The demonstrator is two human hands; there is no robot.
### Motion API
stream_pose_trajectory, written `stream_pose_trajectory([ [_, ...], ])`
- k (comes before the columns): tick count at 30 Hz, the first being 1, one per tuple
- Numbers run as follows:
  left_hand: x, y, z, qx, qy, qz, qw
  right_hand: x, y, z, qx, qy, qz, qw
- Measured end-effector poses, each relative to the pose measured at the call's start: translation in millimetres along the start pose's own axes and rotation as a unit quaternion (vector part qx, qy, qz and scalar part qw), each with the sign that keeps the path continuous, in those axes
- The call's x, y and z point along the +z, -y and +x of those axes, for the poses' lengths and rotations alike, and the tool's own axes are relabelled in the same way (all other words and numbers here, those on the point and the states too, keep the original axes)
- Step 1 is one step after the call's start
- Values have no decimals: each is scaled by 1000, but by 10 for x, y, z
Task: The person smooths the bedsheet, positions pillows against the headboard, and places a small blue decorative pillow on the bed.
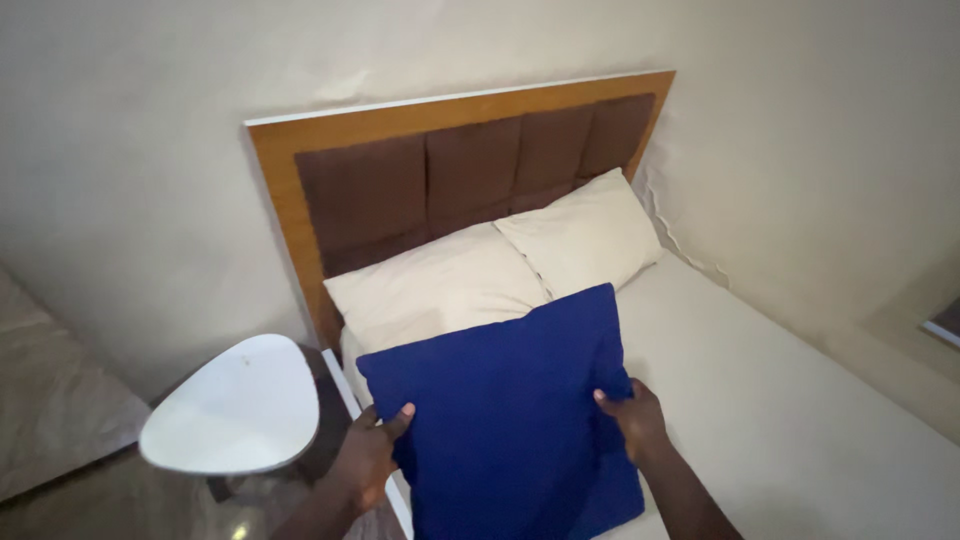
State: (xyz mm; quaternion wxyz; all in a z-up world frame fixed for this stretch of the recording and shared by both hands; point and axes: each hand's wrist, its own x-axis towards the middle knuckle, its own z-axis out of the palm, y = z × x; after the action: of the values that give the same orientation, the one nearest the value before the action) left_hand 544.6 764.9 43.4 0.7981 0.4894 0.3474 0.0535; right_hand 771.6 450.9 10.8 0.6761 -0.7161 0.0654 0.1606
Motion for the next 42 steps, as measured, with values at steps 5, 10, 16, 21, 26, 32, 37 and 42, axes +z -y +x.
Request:
stream_pose_trajectory([
  [5, 349, -138, 676, -19, 19, 3, 1000, -31, 115, 656, -3, -21, -29, 999],
  [10, 715, -382, 1368, -55, 57, 63, 995, -190, 57, 1415, -70, -45, -139, 987],
  [16, 1213, -452, 1937, -76, 71, 80, 991, -349, 142, 2541, -96, -125, -256, 954],
  [21, 1790, -449, 2608, -79, 79, 37, 993, -627, 393, 3476, -126, -162, -390, 898],
  [26, 2354, -650, 3459, -7, 154, -46, 987, -603, 854, 4326, -274, -146, -338, 889],
  [32, 1798, 172, 4127, -22, 79, 108, 991, -203, -27, 4574, -229, -108, -410, 876],
  [37, 1123, 396, 4159, -117, 49, 146, 981, -62, -1018, 3969, -227, -44, -509, 829],
  [42, 1084, 243, 3989, -124, 24, 187, 974, 61, -1367, 3319, 6, -20, -336, 942],
])
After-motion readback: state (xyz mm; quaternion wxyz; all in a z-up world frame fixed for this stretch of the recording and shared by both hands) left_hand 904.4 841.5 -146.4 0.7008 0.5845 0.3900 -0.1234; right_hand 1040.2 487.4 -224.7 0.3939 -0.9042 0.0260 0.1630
